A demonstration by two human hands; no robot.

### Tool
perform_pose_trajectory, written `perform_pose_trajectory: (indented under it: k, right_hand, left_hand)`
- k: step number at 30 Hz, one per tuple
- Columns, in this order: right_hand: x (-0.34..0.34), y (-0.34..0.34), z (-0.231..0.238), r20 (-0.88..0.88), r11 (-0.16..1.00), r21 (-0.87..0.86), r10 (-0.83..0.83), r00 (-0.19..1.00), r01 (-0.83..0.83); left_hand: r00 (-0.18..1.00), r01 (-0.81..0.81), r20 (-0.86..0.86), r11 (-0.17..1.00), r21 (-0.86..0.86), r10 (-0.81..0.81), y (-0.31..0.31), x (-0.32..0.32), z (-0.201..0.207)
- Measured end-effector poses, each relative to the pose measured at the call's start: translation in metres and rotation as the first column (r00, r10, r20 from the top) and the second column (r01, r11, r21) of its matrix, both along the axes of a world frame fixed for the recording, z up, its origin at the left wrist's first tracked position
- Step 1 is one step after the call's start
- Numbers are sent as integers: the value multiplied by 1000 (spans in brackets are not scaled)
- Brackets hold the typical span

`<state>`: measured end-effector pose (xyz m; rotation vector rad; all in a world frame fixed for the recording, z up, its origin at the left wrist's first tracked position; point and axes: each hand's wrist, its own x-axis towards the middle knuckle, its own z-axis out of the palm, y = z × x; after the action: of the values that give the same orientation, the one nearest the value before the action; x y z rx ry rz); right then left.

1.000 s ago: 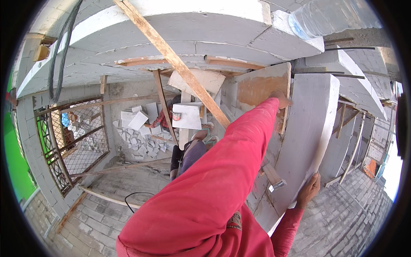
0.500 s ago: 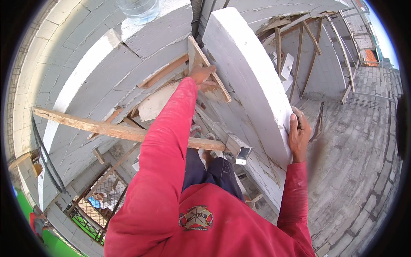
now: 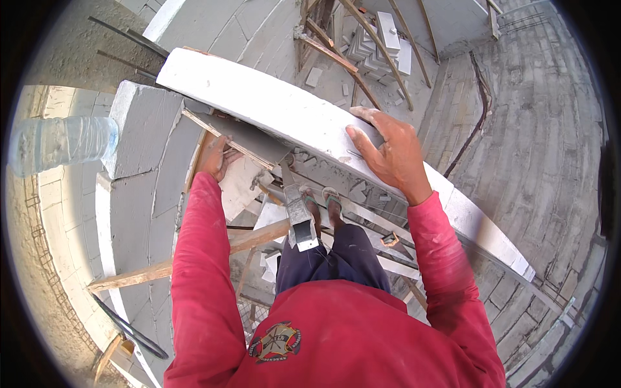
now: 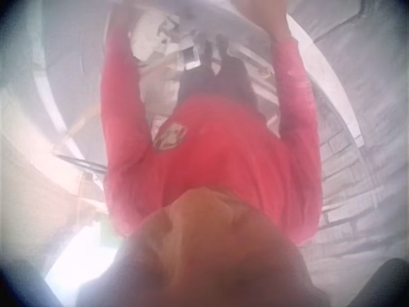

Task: The person lifts and positions large white plasterboard sheets against a partially built wall, using wooden supports to hold them in place. They adjust the boards and supports repeatedly to fit the curved wall section.

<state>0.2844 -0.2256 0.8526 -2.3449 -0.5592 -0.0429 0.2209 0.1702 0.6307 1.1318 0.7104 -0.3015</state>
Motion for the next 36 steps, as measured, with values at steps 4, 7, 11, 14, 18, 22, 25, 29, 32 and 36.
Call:
perform_pose_trajectory:
  k: [4, 7, 11, 14, 18, 22, 25, 29, 32, 36]
  right_hand:
    - [0, -2, -5, -14, 1000, 28, -6, 1000, 6]
    - [0, -1, -6, 6, 998, 54, -12, 1000, 12]
    - [0, -3, -5, 12, 999, 39, -9, 1000, 9]
    - [0, -4, -5, -3, 1000, 22, -9, 1000, 9]
    - [0, -3, -7, 18, 1000, 27, -7, 1000, 6]
    - [0, -2, -7, 13, 999, 52, -11, 1000, 10]
    - [-1, -3, -5, -5, 1000, -28, -12, 1000, 12]
    - [0, -2, -3, -11, 1000, 8, -19, 1000, 19]
    - [1, -2, -3, -12, 999, 30, -15, 1000, 15]
    - [1, -3, -4, 2, 999, 35, -7, 1000, 7]
  left_hand:
    - [1000, -6, 1, 999, 40, 6, -4, 6, -3]
    - [997, -73, -13, 997, 34, 73, -11, 14, -6]
    - [993, -115, -23, 991, 68, 117, -20, 19, 0]
    - [991, -127, -36, 989, 77, 130, -25, 19, 6]
    - [993, -121, -4, 990, 73, 121, -28, 21, 7]
    - [993, -120, 4, 993, 19, 120, -27, 26, 6]
    - [995, -99, 17, 995, 14, 99, -27, 29, 7]
    - [999, -37, 28, 998, 43, 36, -29, 31, 6]
    - [995, -97, -28, 993, 63, 99, -26, 33, -2]
    - [995, 84, 28, 959, 272, -95, -11, 32, -21]
